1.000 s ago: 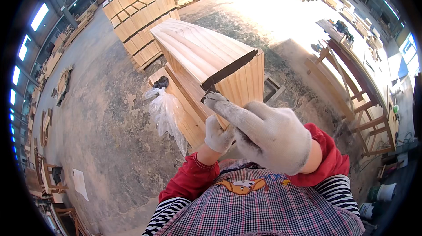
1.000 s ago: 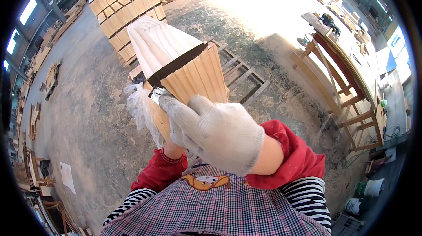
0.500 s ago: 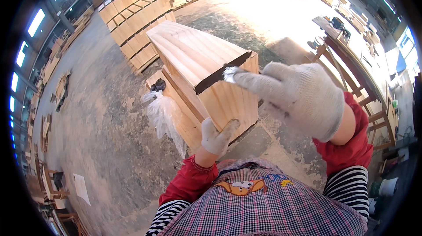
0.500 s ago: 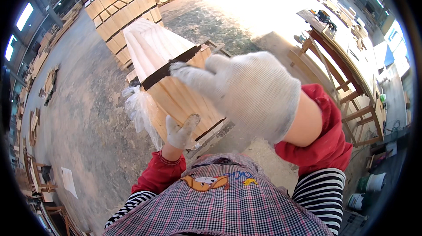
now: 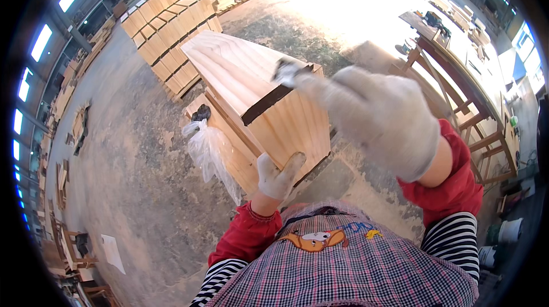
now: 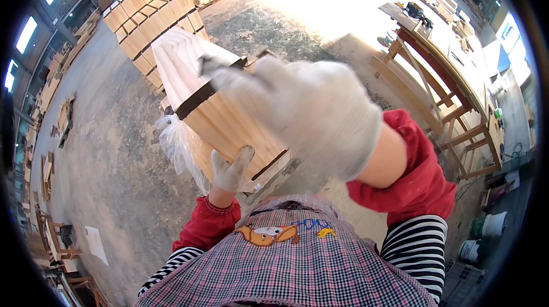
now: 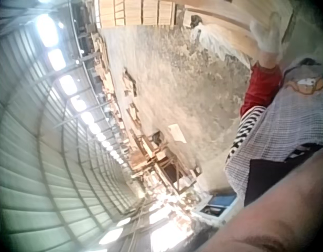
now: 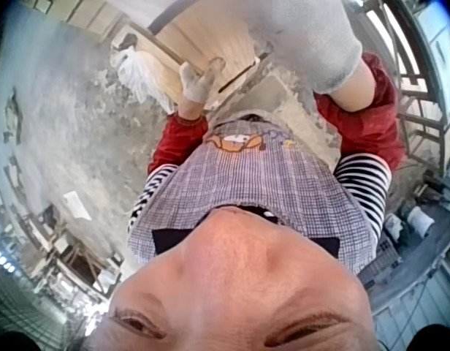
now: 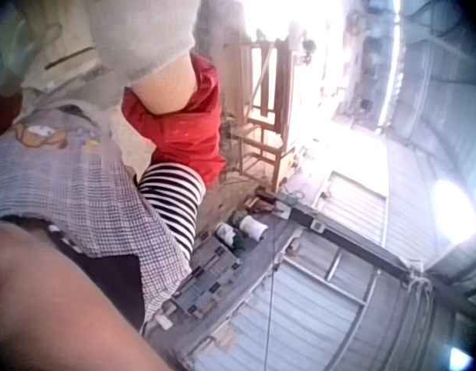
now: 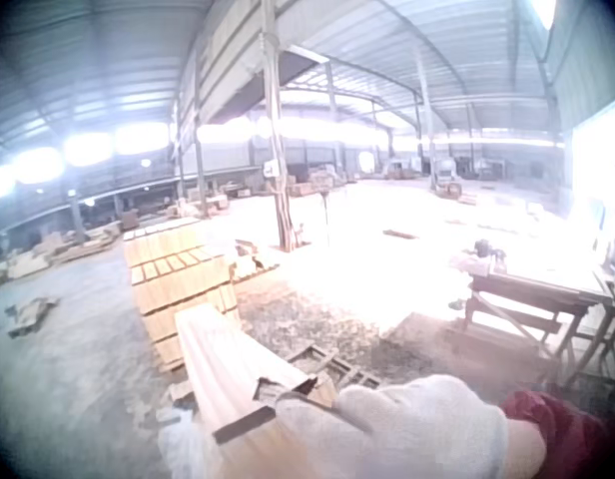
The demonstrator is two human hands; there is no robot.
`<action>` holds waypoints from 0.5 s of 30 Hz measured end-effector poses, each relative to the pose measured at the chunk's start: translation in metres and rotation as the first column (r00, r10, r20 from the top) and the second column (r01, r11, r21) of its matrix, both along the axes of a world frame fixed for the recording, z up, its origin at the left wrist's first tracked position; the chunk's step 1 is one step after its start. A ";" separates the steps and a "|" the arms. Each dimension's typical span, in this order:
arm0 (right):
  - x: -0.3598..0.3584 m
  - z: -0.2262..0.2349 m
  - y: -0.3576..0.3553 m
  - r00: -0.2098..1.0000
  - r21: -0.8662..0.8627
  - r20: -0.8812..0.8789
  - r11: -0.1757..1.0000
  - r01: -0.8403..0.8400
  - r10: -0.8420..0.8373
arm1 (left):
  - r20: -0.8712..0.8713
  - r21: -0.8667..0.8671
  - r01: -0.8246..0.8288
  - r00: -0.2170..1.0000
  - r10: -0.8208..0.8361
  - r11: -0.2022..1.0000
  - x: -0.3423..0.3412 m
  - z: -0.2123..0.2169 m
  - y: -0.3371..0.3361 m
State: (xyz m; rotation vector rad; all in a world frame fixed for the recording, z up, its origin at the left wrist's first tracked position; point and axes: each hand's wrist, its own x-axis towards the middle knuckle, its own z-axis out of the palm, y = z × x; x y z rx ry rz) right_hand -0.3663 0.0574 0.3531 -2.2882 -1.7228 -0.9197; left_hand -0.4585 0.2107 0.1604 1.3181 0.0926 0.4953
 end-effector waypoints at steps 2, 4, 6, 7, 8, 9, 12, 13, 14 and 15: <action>-0.012 -0.006 0.014 0.996 0.020 -0.001 0.996 -0.090 0.090 | 0.037 0.026 -0.008 0.999 0.007 1.000 0.002 -0.006 0.001; -0.016 -0.012 0.016 0.994 0.029 0.006 0.994 -0.108 0.108 | 0.054 0.036 -0.014 0.998 0.012 0.999 0.000 -0.012 0.003; -0.010 -0.011 0.013 0.998 0.026 0.024 0.998 -0.052 0.051 | 0.056 -0.019 -0.014 0.998 0.015 1.000 -0.001 -0.015 0.003; -0.004 -0.012 0.011 0.999 0.018 0.034 1.000 -0.023 0.022 | 0.052 -0.068 -0.011 0.999 0.015 0.998 -0.001 -0.018 0.002; 0.003 -0.013 0.009 0.999 0.010 0.043 1.000 0.004 -0.005 | 0.020 -0.037 -0.010 1.000 0.011 0.999 -0.003 -0.016 0.001; 0.010 -0.014 0.004 0.998 0.003 0.057 0.999 0.038 -0.039 | -0.008 -0.004 0.001 1.000 -0.001 1.000 -0.003 -0.008 0.001; 0.048 -0.028 -0.023 0.981 0.042 0.009 0.980 0.194 -0.195 | -0.039 0.025 0.028 0.999 -0.027 0.999 -0.004 -0.009 -0.003; 0.055 -0.035 -0.030 0.953 0.097 -0.269 0.981 0.170 -0.139 | -0.039 0.027 0.032 0.999 -0.031 0.999 -0.004 -0.011 -0.002; 0.061 -0.043 -0.038 0.851 0.157 -0.521 0.974 0.163 -0.059 | -0.031 0.034 0.048 0.998 -0.047 0.998 -0.004 -0.013 -0.002; 0.066 -0.053 -0.045 0.684 0.221 -0.728 0.960 0.173 0.045 | -0.024 0.046 0.062 0.998 -0.061 0.997 -0.003 -0.015 -0.005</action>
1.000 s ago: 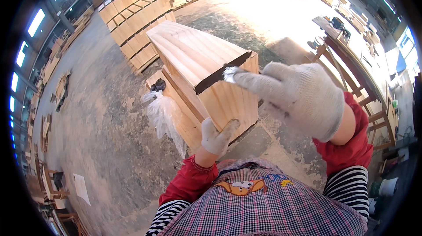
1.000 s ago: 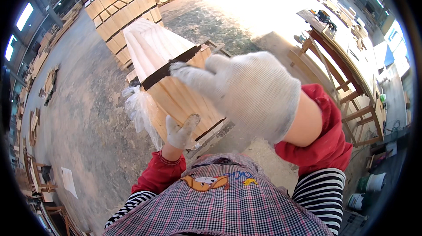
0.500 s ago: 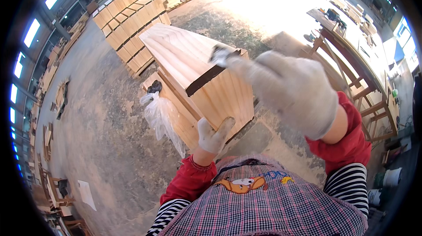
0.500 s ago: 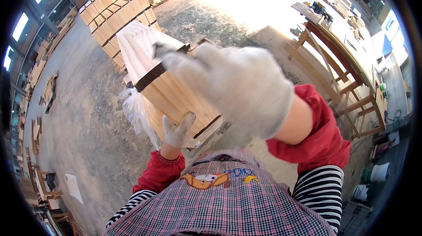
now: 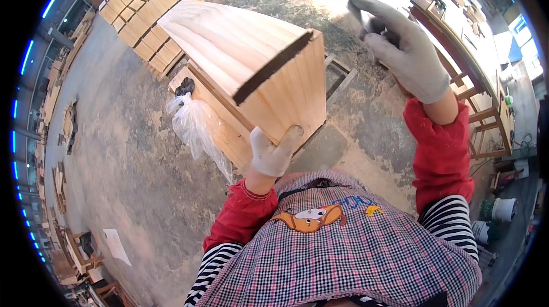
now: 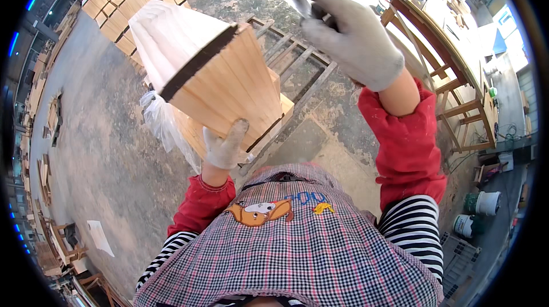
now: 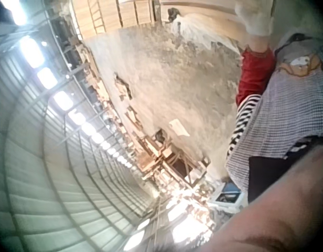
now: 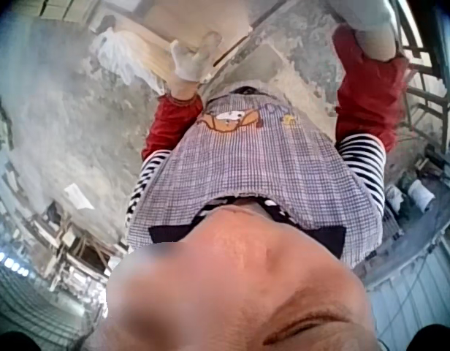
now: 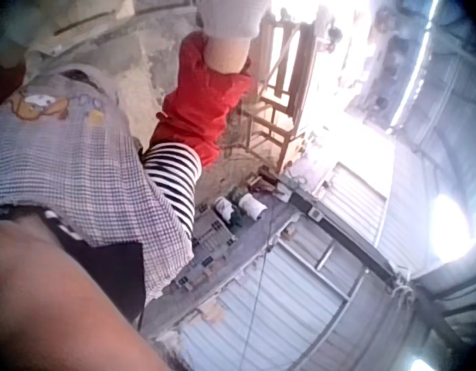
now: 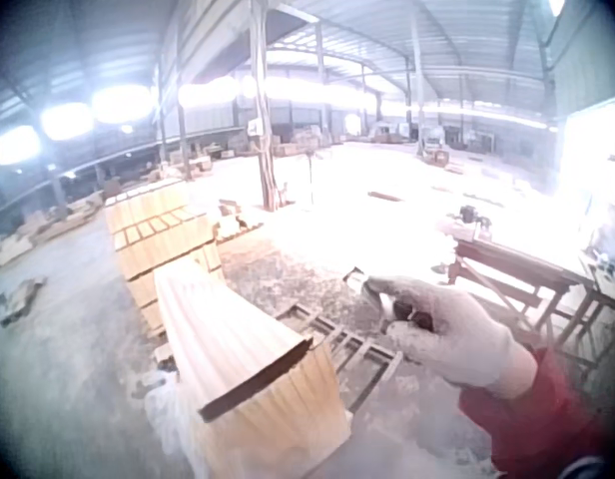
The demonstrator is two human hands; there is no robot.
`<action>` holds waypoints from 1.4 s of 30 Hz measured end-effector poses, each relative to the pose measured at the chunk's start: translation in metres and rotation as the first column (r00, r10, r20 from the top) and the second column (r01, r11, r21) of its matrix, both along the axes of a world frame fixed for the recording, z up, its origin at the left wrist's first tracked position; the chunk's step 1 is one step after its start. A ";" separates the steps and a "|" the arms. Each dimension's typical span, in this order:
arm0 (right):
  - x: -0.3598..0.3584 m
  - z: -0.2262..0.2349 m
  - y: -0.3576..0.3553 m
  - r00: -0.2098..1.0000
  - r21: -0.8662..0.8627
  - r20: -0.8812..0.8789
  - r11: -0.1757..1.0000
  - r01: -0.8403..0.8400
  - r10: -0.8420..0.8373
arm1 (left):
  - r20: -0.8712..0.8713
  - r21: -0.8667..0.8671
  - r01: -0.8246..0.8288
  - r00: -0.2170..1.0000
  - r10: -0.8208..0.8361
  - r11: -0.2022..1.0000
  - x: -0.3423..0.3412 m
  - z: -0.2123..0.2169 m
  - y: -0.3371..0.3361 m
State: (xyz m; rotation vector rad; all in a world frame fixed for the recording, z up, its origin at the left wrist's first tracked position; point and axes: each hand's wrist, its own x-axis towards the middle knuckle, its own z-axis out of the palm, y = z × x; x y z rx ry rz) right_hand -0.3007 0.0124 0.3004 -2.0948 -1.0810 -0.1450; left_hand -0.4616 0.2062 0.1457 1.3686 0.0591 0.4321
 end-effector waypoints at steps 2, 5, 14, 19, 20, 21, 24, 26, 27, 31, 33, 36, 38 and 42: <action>0.002 -0.023 -0.005 0.911 0.353 -0.377 0.935 -0.027 0.169 | -0.017 0.073 0.033 0.999 -0.031 0.997 0.002 -0.005 -0.002; -0.003 -0.076 -0.009 0.615 0.661 -0.670 0.712 0.236 0.417 | -0.052 0.305 0.073 0.997 -0.060 0.950 0.007 -0.031 -0.004; -0.023 -0.165 -0.006 0.115 0.246 -0.960 0.574 0.781 0.256 | -0.205 0.673 0.307 0.952 -0.229 0.673 0.009 -0.034 0.002; -0.027 -0.197 -0.010 0.083 0.252 -0.939 0.502 0.827 0.335 | -0.269 0.389 0.622 0.782 -0.563 0.679 0.020 0.008 0.054; -0.032 -0.202 -0.010 0.098 0.283 -0.923 0.484 0.828 0.371 | -0.084 0.109 0.563 0.827 -0.557 0.819 0.026 -0.012 0.070; -0.037 -0.202 -0.004 0.086 0.272 -0.929 0.507 0.818 0.359 | 0.084 -0.199 0.470 0.883 -0.463 0.860 0.030 -0.032 0.087; -0.060 -0.198 0.007 0.095 0.260 -0.945 0.546 0.797 0.312 | 0.180 -0.456 0.354 0.935 -0.305 0.817 0.062 0.000 0.126; -0.072 -0.203 0.010 0.108 0.250 -0.952 0.518 0.818 0.287 | 0.154 -0.641 0.324 0.943 -0.297 0.696 0.087 -0.002 0.161; -0.076 -0.203 0.014 0.108 0.242 -0.950 0.469 0.849 0.295 | 0.131 -0.618 0.295 0.953 -0.274 0.729 0.093 0.010 0.165; -0.085 -0.200 0.019 0.093 0.220 -0.955 0.460 0.860 0.283 | -0.005 -0.737 0.066 0.995 -0.103 0.672 0.104 0.045 0.156; -0.083 -0.194 0.018 0.111 0.232 -0.954 0.447 0.864 0.280 | 0.001 -0.601 0.029 0.999 -0.036 0.799 0.109 0.026 0.145; -0.079 -0.182 0.009 0.145 0.255 -0.951 0.433 0.864 0.271 | -0.036 -0.469 0.146 0.982 -0.184 0.871 0.063 0.058 0.087; -0.079 -0.173 -0.001 0.167 0.259 -0.955 0.421 0.869 0.244 | 0.011 -0.148 0.414 0.909 -0.417 0.898 0.051 0.056 0.065; -0.096 -0.161 -0.027 0.204 0.264 -0.959 0.368 0.891 0.195 | 0.134 0.078 0.604 0.782 -0.609 0.793 0.017 0.070 0.008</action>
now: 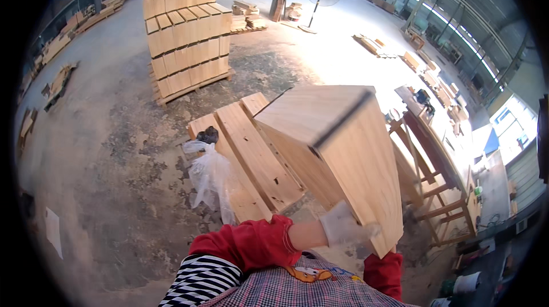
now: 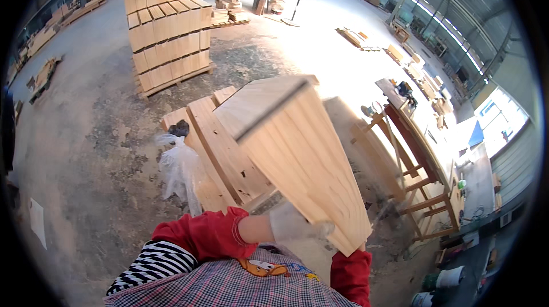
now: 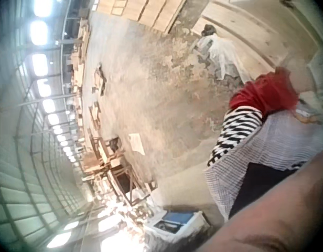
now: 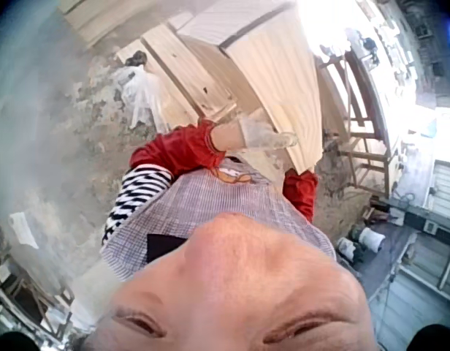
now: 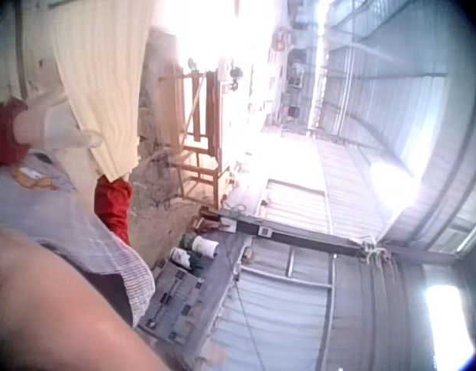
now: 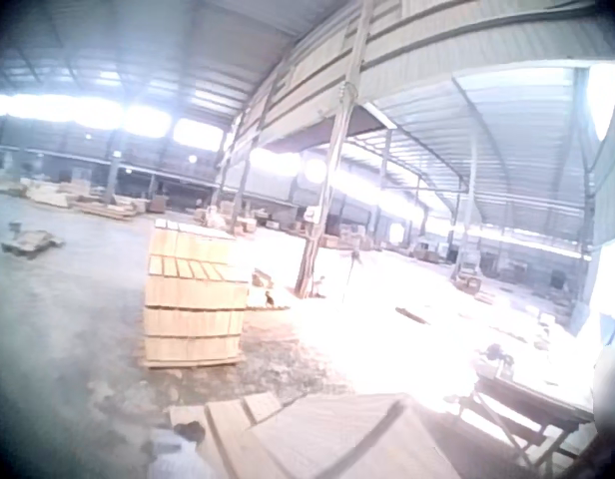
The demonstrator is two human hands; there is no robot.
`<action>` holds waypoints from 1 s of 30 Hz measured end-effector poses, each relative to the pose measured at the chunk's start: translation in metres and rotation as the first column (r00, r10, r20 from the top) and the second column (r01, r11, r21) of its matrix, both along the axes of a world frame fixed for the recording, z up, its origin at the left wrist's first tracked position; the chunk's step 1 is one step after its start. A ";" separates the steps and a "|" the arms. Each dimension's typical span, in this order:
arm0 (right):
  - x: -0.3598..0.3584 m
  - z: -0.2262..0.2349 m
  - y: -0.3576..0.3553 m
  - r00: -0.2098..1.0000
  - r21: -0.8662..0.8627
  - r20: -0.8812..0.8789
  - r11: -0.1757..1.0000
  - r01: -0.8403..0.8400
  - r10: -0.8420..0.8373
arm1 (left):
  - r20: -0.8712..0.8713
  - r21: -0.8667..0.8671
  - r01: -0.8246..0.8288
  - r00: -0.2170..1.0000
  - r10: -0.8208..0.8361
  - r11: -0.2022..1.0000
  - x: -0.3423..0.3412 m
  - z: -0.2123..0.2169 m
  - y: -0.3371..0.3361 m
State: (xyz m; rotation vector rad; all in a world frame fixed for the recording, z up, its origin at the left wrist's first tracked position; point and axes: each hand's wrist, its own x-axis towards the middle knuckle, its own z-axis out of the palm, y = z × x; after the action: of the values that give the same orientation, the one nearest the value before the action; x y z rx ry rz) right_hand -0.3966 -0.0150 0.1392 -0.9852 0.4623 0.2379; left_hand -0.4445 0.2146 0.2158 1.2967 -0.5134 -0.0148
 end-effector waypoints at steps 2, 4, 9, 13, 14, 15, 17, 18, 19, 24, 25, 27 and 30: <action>-0.009 0.001 -0.014 0.999 -0.009 0.001 0.999 0.040 -0.040 | 0.127 0.050 0.066 0.989 -0.072 0.997 -0.007 -0.001 -0.016; -0.023 -0.002 -0.033 0.996 -0.008 -0.001 0.996 0.089 -0.089 | 0.199 0.067 0.080 0.976 -0.092 0.995 -0.006 -0.010 -0.030; -0.074 -0.015 -0.085 0.970 -0.035 -0.033 0.970 0.241 -0.242 | 0.092 -0.016 0.223 0.971 -0.220 0.975 -0.004 -0.011 -0.049; -0.097 -0.032 -0.119 0.943 -0.039 -0.056 0.944 0.327 -0.328 | -0.063 -0.067 0.363 0.928 -0.367 0.929 0.003 -0.009 -0.067; -0.102 -0.036 -0.128 0.934 -0.036 -0.064 0.937 0.349 -0.350 | -0.073 -0.060 0.371 0.924 -0.374 0.927 0.005 -0.012 -0.078; -0.101 -0.041 -0.134 0.935 -0.039 -0.069 0.938 0.345 -0.347 | -0.084 -0.053 0.374 0.922 -0.377 0.926 0.008 -0.015 -0.088; -0.100 -0.048 -0.154 0.933 -0.029 -0.080 0.936 0.351 -0.352 | -0.051 -0.032 0.338 0.939 -0.339 0.941 0.014 -0.025 -0.114; -0.097 -0.052 -0.163 0.934 -0.019 -0.085 0.938 0.346 -0.346 | -0.086 -0.084 0.341 0.934 -0.348 0.936 0.018 -0.028 -0.128; -0.094 -0.054 -0.175 0.937 -0.011 -0.089 0.941 0.338 -0.337 | -0.120 -0.138 0.338 0.927 -0.355 0.931 0.022 -0.030 -0.142; -0.060 -0.066 -0.223 0.963 0.029 -0.110 0.968 0.250 -0.245 | -0.370 0.003 0.430 0.839 -0.398 0.903 0.045 -0.013 -0.179; -0.050 -0.067 -0.232 0.971 0.034 -0.110 0.976 0.217 -0.212 | -0.432 0.009 0.432 0.815 -0.386 0.902 0.047 -0.007 -0.183; -0.022 -0.069 -0.242 0.987 0.040 -0.100 0.990 0.134 -0.129 | -0.516 0.015 0.404 0.786 -0.339 0.915 0.048 -0.004 -0.189; 0.021 -0.069 -0.249 0.998 0.052 -0.070 0.999 0.000 0.004 | -0.501 -0.012 0.233 0.840 -0.208 0.972 0.040 -0.009 -0.187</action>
State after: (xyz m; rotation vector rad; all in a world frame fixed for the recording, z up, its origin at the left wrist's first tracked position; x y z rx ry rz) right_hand -0.3756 -0.2641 0.0703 -0.9291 0.5167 0.2854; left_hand -0.4046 0.0273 0.2069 1.2158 -0.2102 -0.5504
